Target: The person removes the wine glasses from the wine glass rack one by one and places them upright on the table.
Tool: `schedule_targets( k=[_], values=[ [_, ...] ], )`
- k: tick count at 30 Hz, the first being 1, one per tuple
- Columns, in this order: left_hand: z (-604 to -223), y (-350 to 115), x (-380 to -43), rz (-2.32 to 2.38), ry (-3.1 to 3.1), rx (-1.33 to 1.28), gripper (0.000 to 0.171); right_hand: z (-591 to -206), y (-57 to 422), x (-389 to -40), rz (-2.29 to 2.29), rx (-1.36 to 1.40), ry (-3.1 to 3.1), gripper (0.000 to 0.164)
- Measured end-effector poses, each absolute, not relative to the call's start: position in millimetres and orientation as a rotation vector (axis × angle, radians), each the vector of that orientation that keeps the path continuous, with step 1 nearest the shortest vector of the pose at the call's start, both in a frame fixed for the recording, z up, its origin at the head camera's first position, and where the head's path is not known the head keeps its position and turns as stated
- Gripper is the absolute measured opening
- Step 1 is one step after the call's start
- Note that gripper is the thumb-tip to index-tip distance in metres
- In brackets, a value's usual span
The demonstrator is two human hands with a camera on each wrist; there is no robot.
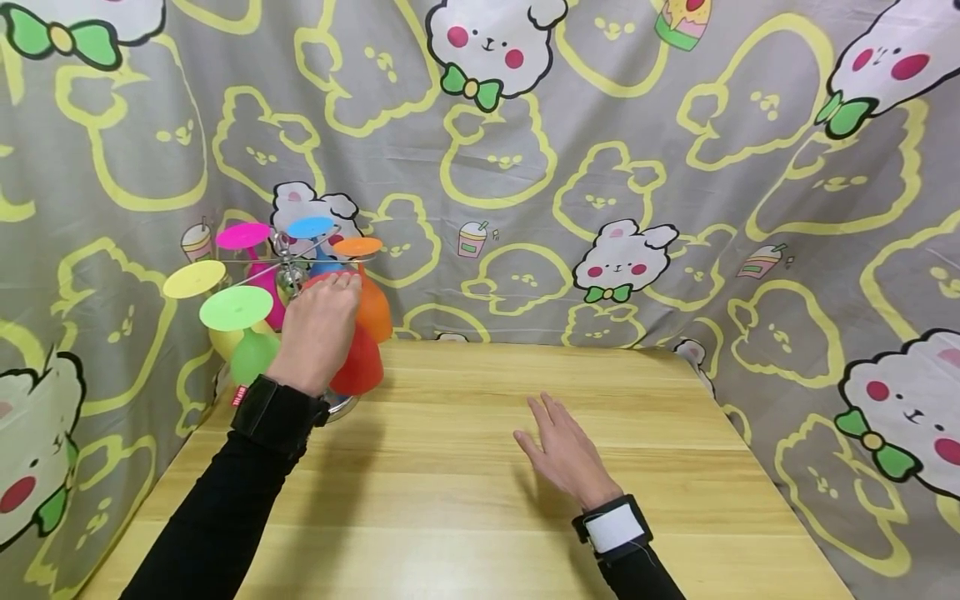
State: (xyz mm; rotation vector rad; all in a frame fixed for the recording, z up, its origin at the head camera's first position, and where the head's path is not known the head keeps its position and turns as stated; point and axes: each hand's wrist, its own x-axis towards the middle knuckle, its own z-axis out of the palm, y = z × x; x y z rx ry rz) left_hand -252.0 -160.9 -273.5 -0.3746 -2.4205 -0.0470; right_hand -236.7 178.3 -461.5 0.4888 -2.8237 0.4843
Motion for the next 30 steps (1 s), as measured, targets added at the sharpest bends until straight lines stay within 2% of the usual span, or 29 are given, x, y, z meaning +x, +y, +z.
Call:
schedule_targets(
  k=[16,30],
  values=[
    [-272,-171,-267,-0.066,-2.425,-0.386,0.036,-460,179,-234,0.476,0.484,-2.823,0.065],
    [-273,-170,-248,-0.188,-2.427,-0.436,0.042,-461,176,-236,0.476,0.499,-2.827,0.065]
  ],
)
